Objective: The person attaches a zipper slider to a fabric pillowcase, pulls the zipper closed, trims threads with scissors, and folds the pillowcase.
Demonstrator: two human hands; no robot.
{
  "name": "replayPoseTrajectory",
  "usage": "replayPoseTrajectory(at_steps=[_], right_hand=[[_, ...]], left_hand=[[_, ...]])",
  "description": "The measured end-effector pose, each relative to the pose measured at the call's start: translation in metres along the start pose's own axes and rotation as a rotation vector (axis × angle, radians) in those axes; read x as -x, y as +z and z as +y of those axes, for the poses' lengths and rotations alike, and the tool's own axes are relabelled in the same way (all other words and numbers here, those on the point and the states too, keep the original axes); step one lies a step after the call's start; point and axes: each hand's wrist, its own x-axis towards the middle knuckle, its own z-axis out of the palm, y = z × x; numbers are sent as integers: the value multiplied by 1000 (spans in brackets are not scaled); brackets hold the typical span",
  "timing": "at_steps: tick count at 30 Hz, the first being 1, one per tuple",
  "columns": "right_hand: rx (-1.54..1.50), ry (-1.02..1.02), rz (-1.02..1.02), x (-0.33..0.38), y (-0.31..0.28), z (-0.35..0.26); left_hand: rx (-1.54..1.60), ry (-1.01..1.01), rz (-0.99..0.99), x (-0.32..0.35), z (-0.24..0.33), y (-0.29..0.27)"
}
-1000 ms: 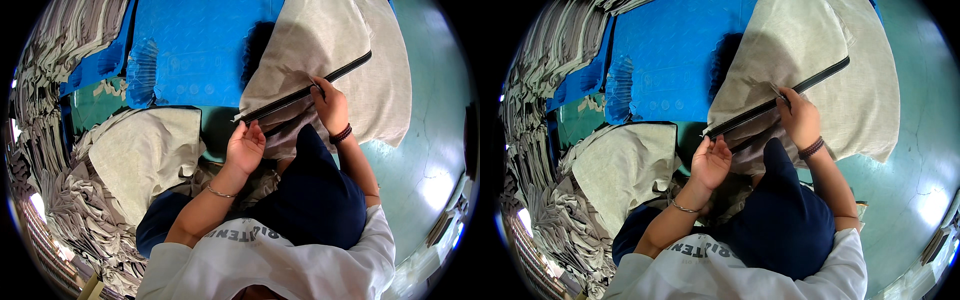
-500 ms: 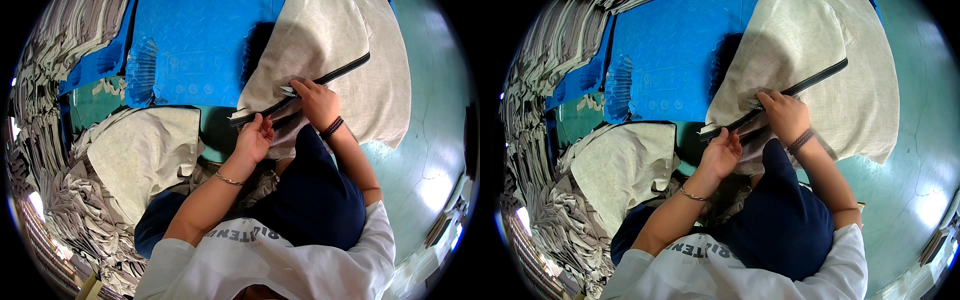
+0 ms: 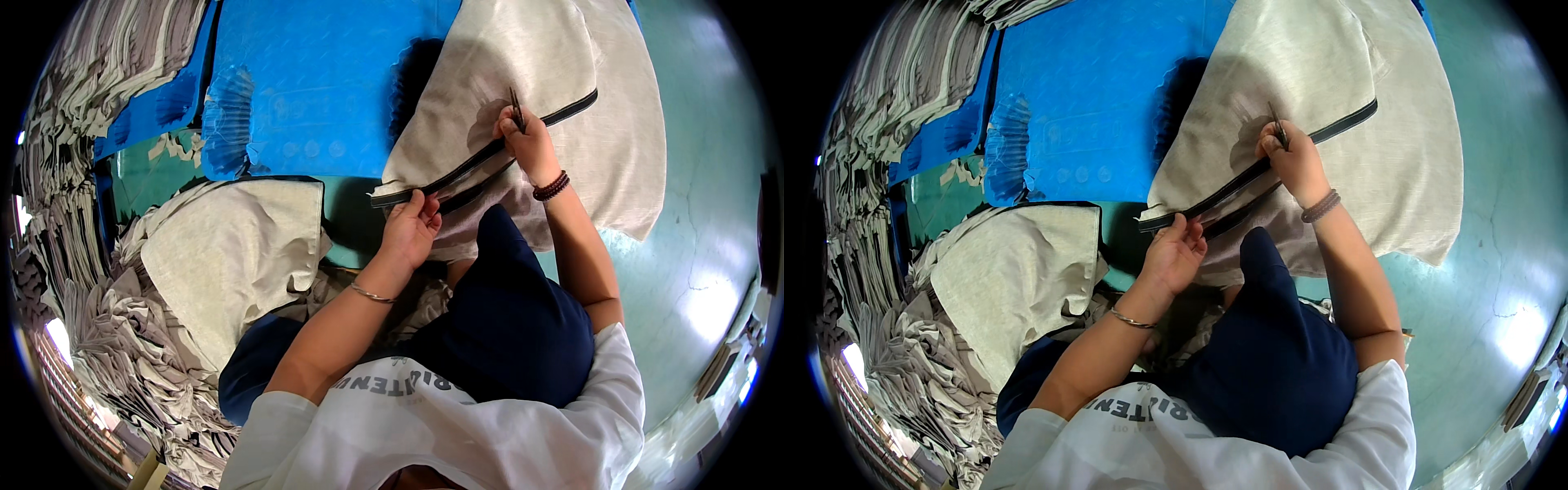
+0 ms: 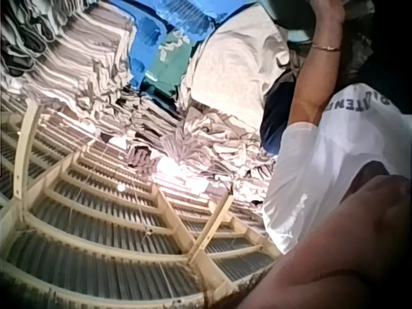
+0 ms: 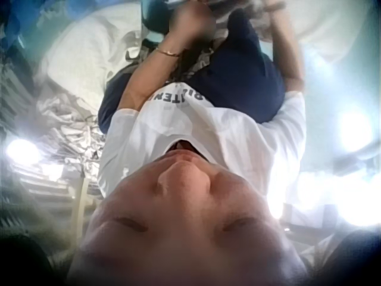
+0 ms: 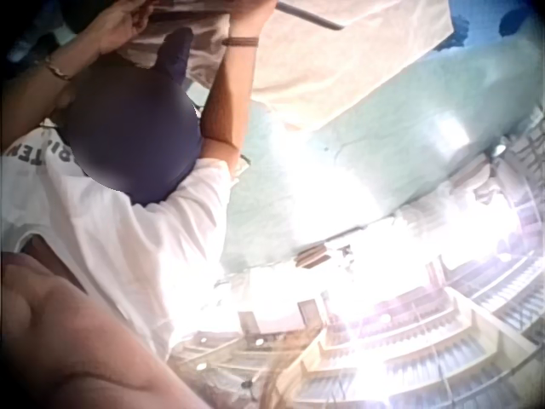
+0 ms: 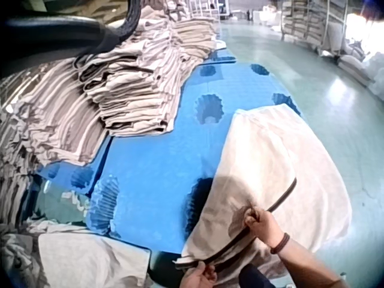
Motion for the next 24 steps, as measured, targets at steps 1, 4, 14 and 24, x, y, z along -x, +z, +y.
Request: replayPoseTrajectory(at_steps=[1, 4, 14, 24], right_hand=[[-86, 52, 3, 1, -1, 0], [-287, 73, -17, 10, 3, -3], [156, -479, -492, 36, 63, -30], [519, -515, -370, 38, 60, -33]], left_hand=[[2, 0, -3, 0, 0, 1], [-16, -4, -35, 0, 1, -2], [12, -3, -126, 0, -3, -11], [171, 13, -126, 7, -2, -10]])
